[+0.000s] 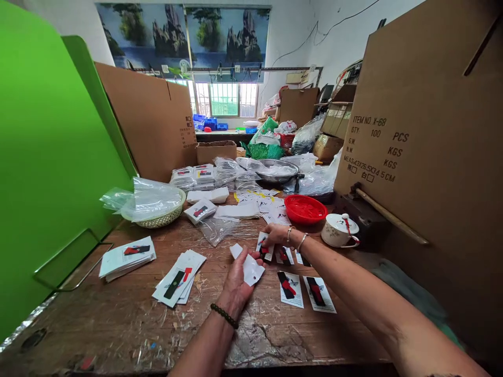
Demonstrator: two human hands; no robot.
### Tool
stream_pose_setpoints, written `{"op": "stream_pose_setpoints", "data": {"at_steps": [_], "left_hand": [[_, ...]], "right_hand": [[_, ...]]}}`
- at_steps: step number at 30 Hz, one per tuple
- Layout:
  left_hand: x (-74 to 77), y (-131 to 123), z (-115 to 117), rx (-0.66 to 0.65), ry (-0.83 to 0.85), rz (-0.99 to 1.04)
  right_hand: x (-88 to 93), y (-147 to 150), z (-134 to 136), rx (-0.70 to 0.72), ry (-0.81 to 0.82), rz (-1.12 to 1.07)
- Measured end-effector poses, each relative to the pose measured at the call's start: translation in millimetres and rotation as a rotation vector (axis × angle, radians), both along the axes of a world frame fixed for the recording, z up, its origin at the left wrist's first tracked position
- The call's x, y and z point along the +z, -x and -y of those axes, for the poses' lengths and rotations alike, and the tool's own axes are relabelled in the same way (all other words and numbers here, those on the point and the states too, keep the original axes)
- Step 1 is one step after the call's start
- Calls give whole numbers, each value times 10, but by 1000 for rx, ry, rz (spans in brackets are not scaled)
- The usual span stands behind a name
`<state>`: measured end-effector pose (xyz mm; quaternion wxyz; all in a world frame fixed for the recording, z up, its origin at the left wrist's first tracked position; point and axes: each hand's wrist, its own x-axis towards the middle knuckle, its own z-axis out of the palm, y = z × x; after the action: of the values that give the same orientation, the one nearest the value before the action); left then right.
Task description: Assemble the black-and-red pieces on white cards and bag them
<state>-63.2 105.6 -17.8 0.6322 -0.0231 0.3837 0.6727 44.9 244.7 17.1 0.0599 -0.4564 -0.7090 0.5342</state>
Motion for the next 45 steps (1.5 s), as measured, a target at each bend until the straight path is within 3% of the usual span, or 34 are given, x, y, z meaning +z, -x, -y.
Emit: {"op": "stream_pose_setpoints", "data": {"at_steps": [4, 9, 14, 20, 24, 29, 33, 42, 45], "left_hand": [[78, 215, 185, 165, -23, 87], [113, 409, 481, 334, -22, 180], [131, 542, 720, 430, -48, 175], [172, 546, 816, 422, -170, 145], [166, 488, 826, 431, -212, 121], [166, 421, 839, 409, -244, 107], [188, 418, 859, 430, -276, 33], [183, 422, 876, 458, -311, -69], [194, 439, 867, 470, -281, -41]], "right_hand": [[22, -97, 180, 15, 114, -229], [-198, -79, 665, -86, 380, -639], [-322, -46, 1116, -268, 487, -682], [-265, 84, 1563, -272, 544, -681], [-226, 204, 1780, -377, 531, -649], [-218, 337, 1932, -384, 493, -726], [-223, 396, 1971, -481, 502, -765], [-209, 398, 1999, -572, 620, -894], [-273, 368, 1993, -600, 584, -875]]}}
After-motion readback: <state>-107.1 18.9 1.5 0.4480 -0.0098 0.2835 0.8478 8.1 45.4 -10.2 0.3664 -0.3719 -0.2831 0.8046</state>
